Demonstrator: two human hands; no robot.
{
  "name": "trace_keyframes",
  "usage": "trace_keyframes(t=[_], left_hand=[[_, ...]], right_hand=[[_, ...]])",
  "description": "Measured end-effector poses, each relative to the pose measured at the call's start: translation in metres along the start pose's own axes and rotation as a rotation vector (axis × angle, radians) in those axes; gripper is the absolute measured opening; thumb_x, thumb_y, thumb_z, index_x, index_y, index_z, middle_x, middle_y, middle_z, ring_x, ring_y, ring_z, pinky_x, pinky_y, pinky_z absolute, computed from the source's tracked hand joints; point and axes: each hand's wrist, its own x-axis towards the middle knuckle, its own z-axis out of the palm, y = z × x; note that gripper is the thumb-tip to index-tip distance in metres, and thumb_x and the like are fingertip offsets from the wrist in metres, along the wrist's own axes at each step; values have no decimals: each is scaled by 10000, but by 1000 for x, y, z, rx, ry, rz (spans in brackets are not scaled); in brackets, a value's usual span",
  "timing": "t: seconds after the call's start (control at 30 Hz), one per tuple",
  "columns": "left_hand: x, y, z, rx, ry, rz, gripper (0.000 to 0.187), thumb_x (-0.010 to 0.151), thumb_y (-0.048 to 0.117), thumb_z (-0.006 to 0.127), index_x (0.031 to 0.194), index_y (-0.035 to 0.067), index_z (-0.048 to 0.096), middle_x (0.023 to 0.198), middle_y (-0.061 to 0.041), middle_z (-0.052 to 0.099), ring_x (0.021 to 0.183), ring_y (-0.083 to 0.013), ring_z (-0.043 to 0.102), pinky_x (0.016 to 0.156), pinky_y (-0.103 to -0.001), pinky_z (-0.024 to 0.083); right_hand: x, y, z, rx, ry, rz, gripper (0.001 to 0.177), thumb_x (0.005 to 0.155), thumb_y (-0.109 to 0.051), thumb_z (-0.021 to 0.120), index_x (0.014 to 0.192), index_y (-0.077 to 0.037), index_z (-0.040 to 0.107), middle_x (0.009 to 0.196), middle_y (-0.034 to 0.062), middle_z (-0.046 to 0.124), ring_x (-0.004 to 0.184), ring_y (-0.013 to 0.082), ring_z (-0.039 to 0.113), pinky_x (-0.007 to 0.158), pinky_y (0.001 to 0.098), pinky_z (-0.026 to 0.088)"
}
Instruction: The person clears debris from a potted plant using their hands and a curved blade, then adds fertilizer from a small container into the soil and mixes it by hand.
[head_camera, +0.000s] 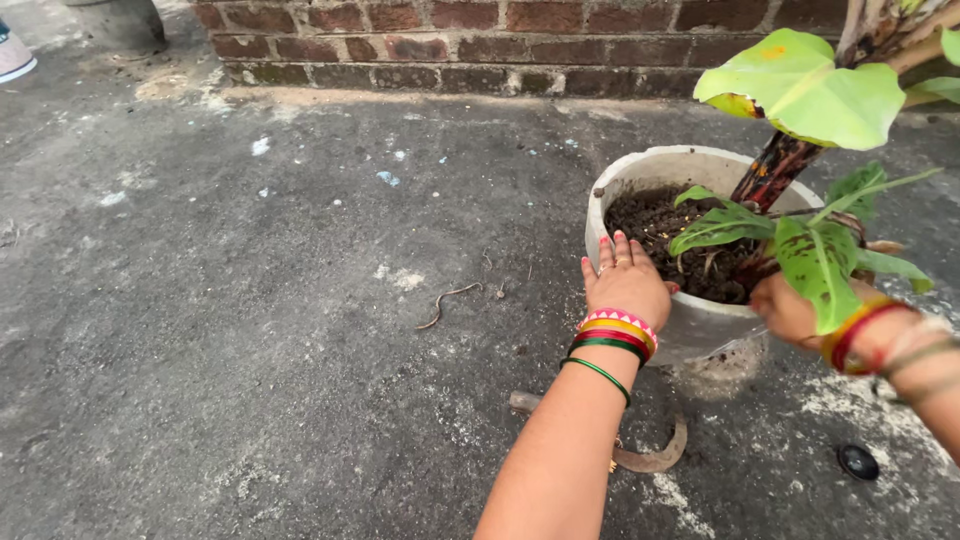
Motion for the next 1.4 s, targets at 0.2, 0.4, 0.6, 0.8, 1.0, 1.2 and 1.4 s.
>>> trace_keyframes(t=[0.2, 0.4, 0.6, 0.8, 1.0, 1.2, 1.4], left_hand=[[-9, 1, -21, -224, 233, 8, 658, 851, 335, 734, 1433, 100, 535, 1532, -121, 499, 1446, -388, 399, 1204, -641, 180], [5, -18, -38, -419, 518, -1, 183, 850, 271, 752, 970, 139, 793, 1556, -114, 551, 1489, -366, 466, 1262, -519, 339], [20, -17, -104, -373, 766, -16, 616, 881, 160, 672, 1484, 188, 552, 1681, -203, 286, 1574, -409, 217, 1236, -602, 180], [19, 21, -212, -40, 764, -27, 696, 940, 223, 625, 1590, 143, 390, 1707, -212, 251, 1592, -407, 190, 1233, -663, 113], [-42, 46, -342, -25, 365, -70, 854, 845, 339, 663, 1566, 78, 287, 1655, -255, 149, 1546, -439, 76, 1179, -699, 12], [-85, 90, -490, -20, 397, -76, 788, 919, 403, 609, 1566, 74, 303, 1668, -255, 160, 1551, -445, 88, 1165, -723, 20], [-142, 152, -621, 9, 577, -60, 768, 968, 475, 555, 1599, 95, 335, 1668, -255, 221, 1561, -455, 123, 1162, -750, 22]], right_hand=[[-30, -61, -16, 348, 651, -370, 413, 772, -100, 615, 1167, -98, 735, 1103, 187, 695, 912, 373, 675, 800, 454, 558], [-25, -105, -38, 556, 868, -342, 214, 790, -59, 690, 996, -103, 725, 1102, 136, 685, 996, 346, 693, 842, 438, 561], [13, -139, -112, 964, 772, -229, 233, 898, -104, 689, 1130, -85, 705, 946, 115, 735, 860, 313, 724, 755, 437, 555], [2, -132, -191, 709, 1034, -364, 319, 892, 25, 550, 1145, -69, 720, 1049, 185, 716, 953, 368, 701, 860, 439, 565], [-42, -144, -276, 982, 597, -323, 334, 989, -102, 546, 1296, -7, 634, 1158, 260, 682, 1087, 430, 648, 922, 454, 510], [-104, -142, -426, 875, 660, -298, 352, 1015, -255, 579, 1297, -57, 648, 1311, 230, 665, 1239, 390, 623, 1076, 483, 493], [-187, -137, -561, 545, 883, -124, 535, 987, -329, 594, 1479, -119, 588, 1580, 230, 464, 1480, 447, 368, 1173, 738, 151]])
